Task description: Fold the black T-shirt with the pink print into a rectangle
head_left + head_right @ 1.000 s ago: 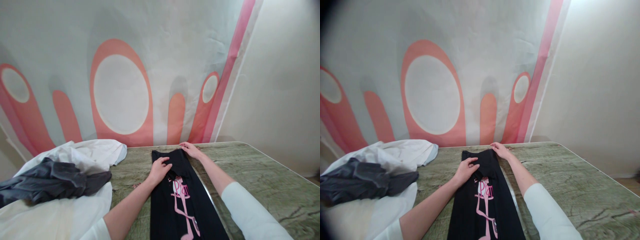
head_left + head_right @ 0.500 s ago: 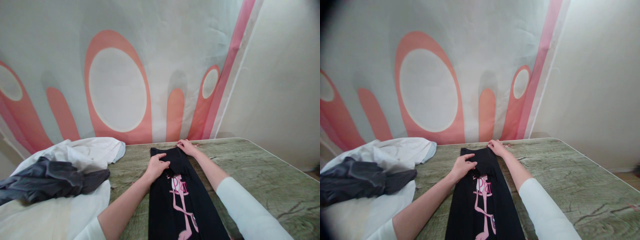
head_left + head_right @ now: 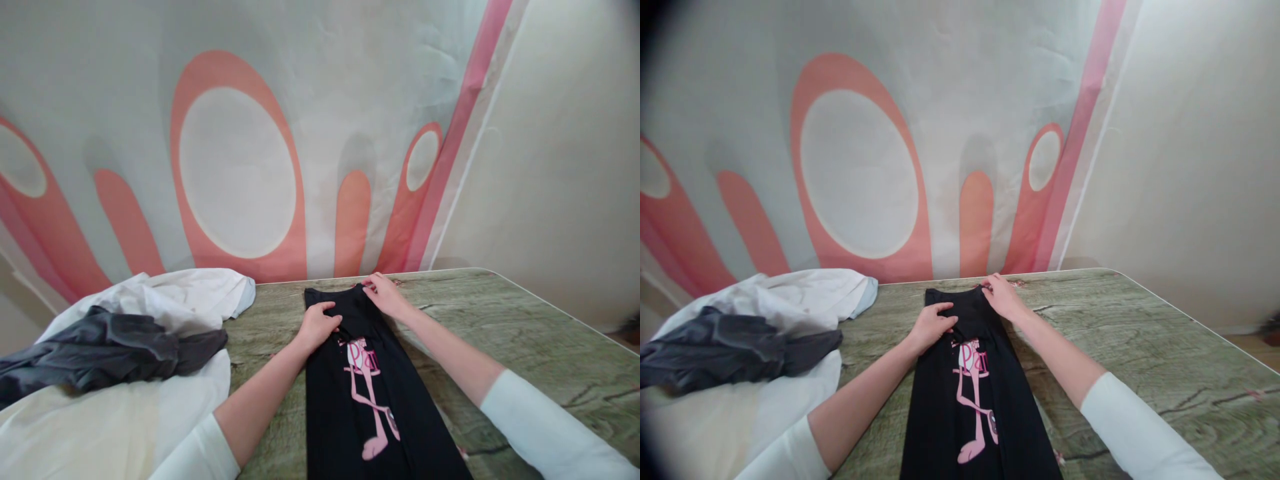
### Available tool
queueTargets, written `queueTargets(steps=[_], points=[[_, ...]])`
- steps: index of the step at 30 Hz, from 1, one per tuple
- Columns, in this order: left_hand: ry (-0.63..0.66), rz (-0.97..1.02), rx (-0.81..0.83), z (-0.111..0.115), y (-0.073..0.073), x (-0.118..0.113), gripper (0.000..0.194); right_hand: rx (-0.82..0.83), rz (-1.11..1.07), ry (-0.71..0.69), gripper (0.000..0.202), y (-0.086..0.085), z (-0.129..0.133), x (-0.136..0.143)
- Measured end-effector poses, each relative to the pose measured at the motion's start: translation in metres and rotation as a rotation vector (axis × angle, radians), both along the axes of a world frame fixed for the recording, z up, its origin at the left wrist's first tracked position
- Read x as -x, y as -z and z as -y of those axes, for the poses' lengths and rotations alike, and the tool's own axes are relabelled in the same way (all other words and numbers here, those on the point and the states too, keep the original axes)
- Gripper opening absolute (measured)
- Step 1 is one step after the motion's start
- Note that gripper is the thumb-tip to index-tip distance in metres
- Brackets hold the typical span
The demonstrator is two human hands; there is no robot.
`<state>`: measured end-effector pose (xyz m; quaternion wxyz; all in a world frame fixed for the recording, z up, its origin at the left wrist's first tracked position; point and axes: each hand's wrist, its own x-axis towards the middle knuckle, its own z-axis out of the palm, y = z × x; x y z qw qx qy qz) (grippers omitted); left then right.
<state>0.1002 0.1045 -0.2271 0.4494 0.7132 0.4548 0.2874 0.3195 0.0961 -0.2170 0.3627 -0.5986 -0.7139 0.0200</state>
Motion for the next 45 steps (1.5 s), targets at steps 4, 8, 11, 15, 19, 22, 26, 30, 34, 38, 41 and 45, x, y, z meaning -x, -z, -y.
queueTargets(steps=[4,8,11,15,19,22,26,30,34,38,41,45], points=[[0.009,0.027,-0.003,-0.002,0.004,-0.001,0.051,0.162,0.024,-0.164,0.006,-0.012,0.060,0.028],[0.003,0.056,-0.018,-0.001,0.006,-0.001,0.048,0.181,0.109,-0.189,0.017,-0.008,0.095,0.042],[0.005,0.066,-0.020,-0.001,0.007,0.000,0.046,0.183,0.123,-0.149,0.018,-0.003,0.097,0.041],[0.012,0.048,-0.036,-0.002,0.007,0.000,0.042,0.144,0.181,-0.135,0.013,0.003,0.092,0.041],[0.003,0.067,-0.023,-0.001,0.005,-0.001,0.035,0.068,0.233,-0.136,0.018,0.003,0.093,0.043],[-0.009,0.104,0.022,0.002,0.001,-0.001,0.034,0.008,0.175,-0.133,0.020,0.000,0.094,0.044],[-0.056,0.157,0.074,0.002,-0.003,-0.001,0.036,-0.048,0.066,-0.159,0.020,-0.002,0.093,0.045],[-0.075,0.111,-0.028,0.000,-0.005,0.000,0.036,0.005,0.061,-0.202,0.021,0.003,0.091,0.048],[-0.094,-0.022,-0.245,0.000,-0.005,0.002,0.031,0.091,0.095,-0.224,0.022,0.005,0.091,0.047],[-0.090,-0.100,-0.438,0.005,-0.005,0.002,0.029,0.120,0.049,-0.220,0.023,0.002,0.094,0.043],[-0.055,-0.130,-0.536,0.007,-0.004,0.002,0.030,0.101,0.003,-0.203,0.024,0.001,0.093,0.036],[-0.028,-0.172,-0.608,0.008,-0.001,0.002,0.027,0.083,0.000,-0.181,0.029,0.005,0.079,0.024]])
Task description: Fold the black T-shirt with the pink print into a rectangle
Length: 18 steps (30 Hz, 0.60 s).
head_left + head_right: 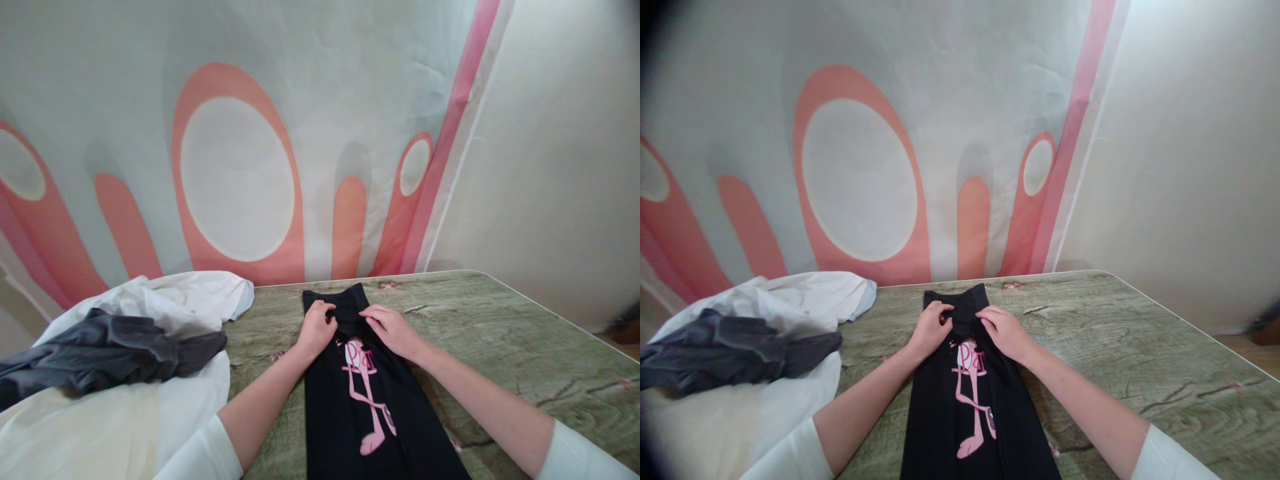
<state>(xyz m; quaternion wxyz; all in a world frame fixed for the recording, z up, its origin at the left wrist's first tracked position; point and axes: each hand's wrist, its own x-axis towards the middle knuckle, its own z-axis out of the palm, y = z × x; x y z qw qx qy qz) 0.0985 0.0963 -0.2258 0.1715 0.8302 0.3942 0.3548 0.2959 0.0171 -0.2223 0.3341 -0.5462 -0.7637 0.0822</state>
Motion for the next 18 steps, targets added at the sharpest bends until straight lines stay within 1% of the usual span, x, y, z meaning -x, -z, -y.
queueTargets(steps=[4,6,9,13,18], points=[[-0.005,-0.012,-0.020,0.000,0.002,0.000,0.028,0.090,0.163,-0.094,0.044,0.009,-0.023,-0.006],[-0.013,-0.018,-0.016,-0.001,0.002,0.000,0.029,0.154,0.248,-0.098,0.051,0.011,-0.034,-0.006],[-0.021,-0.026,-0.008,-0.003,0.002,-0.001,0.030,0.221,0.326,-0.042,0.059,0.012,-0.049,-0.008],[-0.033,-0.044,0.004,-0.005,0.002,-0.001,0.031,0.269,0.367,0.041,0.068,0.012,-0.067,-0.012],[-0.051,-0.046,0.030,-0.008,0.002,-0.001,0.032,0.303,0.371,0.126,0.069,0.013,-0.081,-0.015]])
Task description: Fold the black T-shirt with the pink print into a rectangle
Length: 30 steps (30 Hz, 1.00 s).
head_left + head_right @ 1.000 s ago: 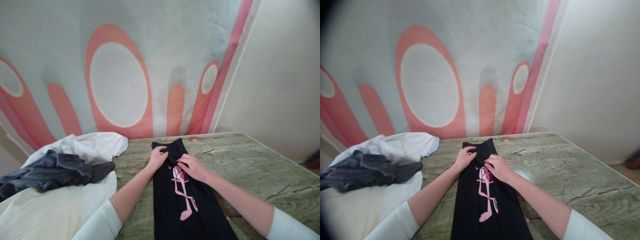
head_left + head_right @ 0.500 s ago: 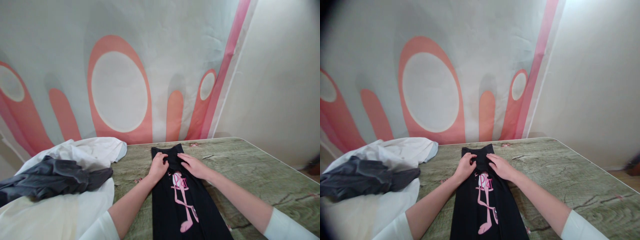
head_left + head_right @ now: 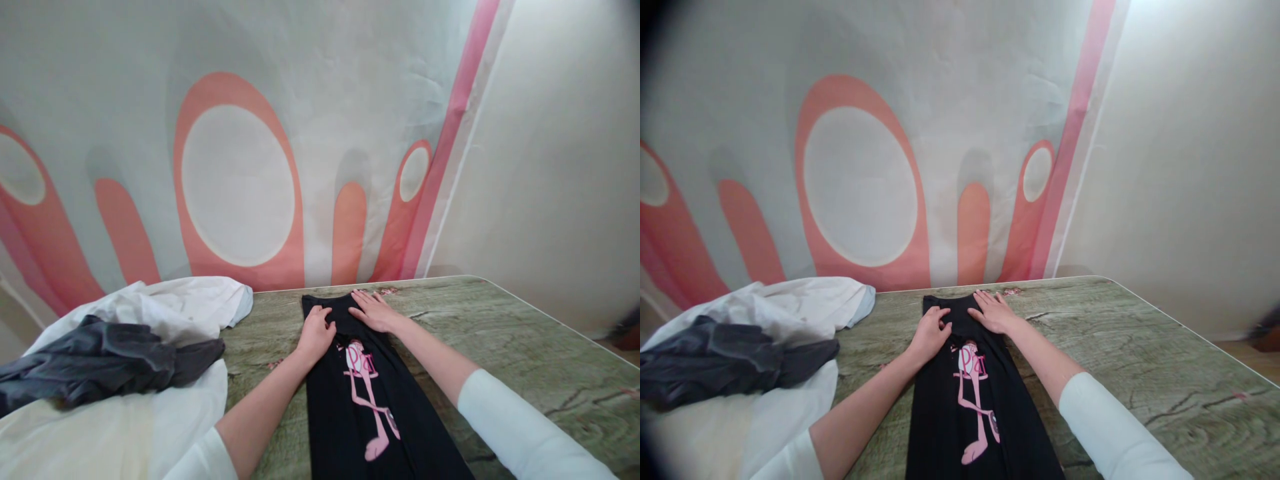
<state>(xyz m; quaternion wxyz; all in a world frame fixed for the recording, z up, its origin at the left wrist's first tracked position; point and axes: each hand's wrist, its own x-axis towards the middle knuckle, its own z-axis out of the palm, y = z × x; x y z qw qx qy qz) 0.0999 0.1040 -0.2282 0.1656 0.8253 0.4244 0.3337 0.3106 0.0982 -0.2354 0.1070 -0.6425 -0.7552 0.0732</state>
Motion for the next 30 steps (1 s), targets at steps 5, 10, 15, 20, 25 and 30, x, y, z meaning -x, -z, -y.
queueTargets(steps=[5,10,15,20,25,30], points=[[0.011,0.014,0.014,-0.003,0.002,0.001,0.032,-0.031,-0.041,0.112,0.060,-0.002,-0.002,-0.004],[0.049,0.039,0.001,-0.004,0.003,0.001,0.030,-0.258,-0.170,0.046,0.039,-0.009,0.032,-0.004],[0.049,0.078,0.046,-0.005,0.004,0.002,0.024,-0.285,-0.269,0.005,0.017,-0.022,0.095,0.012],[-0.013,0.110,-0.079,0.008,-0.011,0.004,0.031,-0.190,-0.217,0.068,0.013,-0.025,0.133,0.027],[0.283,-0.062,-0.219,0.033,-0.032,-0.001,0.016,-0.184,-0.147,0.183,0.015,-0.020,0.138,0.037],[0.388,-0.228,-0.221,0.041,-0.030,-0.006,0.017,-0.144,-0.103,0.248,0.010,-0.020,0.137,0.039]])
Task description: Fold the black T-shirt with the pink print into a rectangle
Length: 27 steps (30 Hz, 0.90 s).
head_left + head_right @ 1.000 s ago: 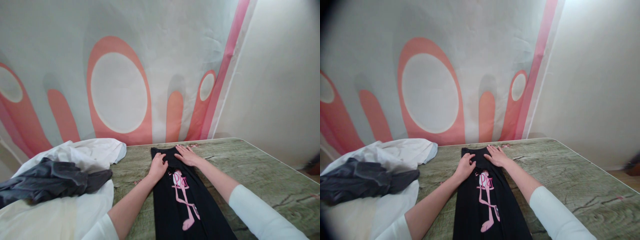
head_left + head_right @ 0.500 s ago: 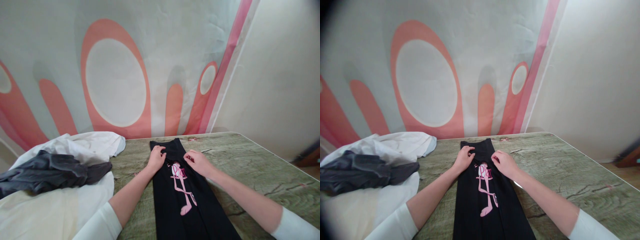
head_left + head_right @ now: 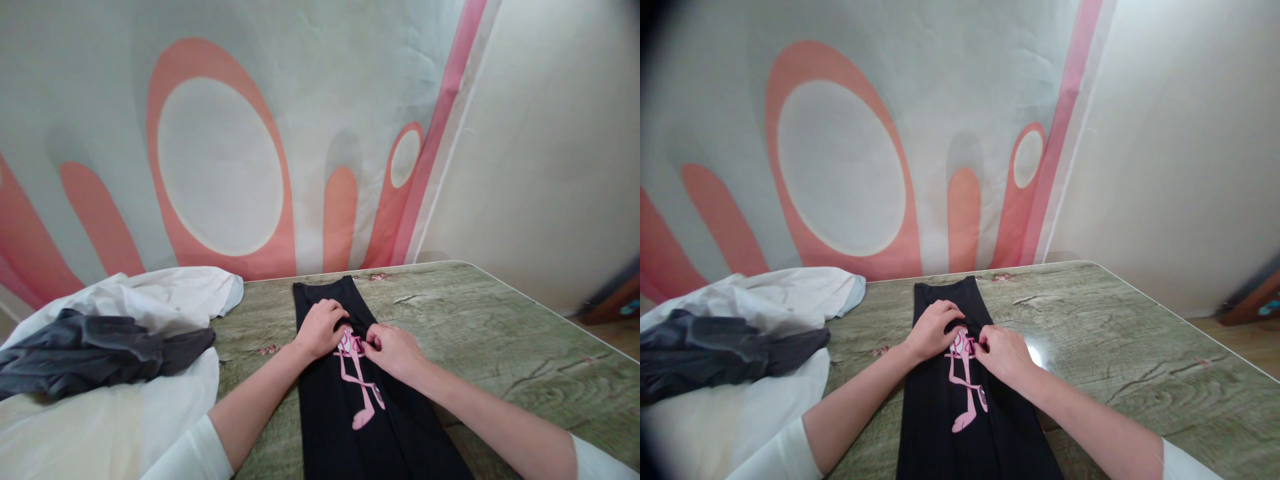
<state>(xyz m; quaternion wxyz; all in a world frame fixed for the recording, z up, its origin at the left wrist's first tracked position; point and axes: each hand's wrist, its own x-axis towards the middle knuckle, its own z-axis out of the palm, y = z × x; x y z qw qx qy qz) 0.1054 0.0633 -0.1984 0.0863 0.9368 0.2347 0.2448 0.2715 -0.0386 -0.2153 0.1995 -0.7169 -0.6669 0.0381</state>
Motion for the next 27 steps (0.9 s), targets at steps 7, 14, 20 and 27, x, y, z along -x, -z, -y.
queueTargets(steps=[7,14,20,27], points=[[0.040,-0.104,-0.115,0.003,0.003,-0.004,0.029,0.032,-0.115,-0.040,0.014,-0.011,0.002,-0.005],[-0.021,-0.268,-0.257,0.007,0.002,-0.011,0.017,0.157,-0.238,-0.302,0.020,-0.017,0.001,-0.014],[-0.084,-0.263,-0.259,0.008,0.002,-0.010,0.017,0.107,-0.269,-0.272,0.024,-0.049,-0.002,-0.059],[0.045,-0.272,-0.301,0.014,0.000,-0.014,0.023,0.104,-0.251,-0.351,0.016,-0.046,-0.002,-0.058]])
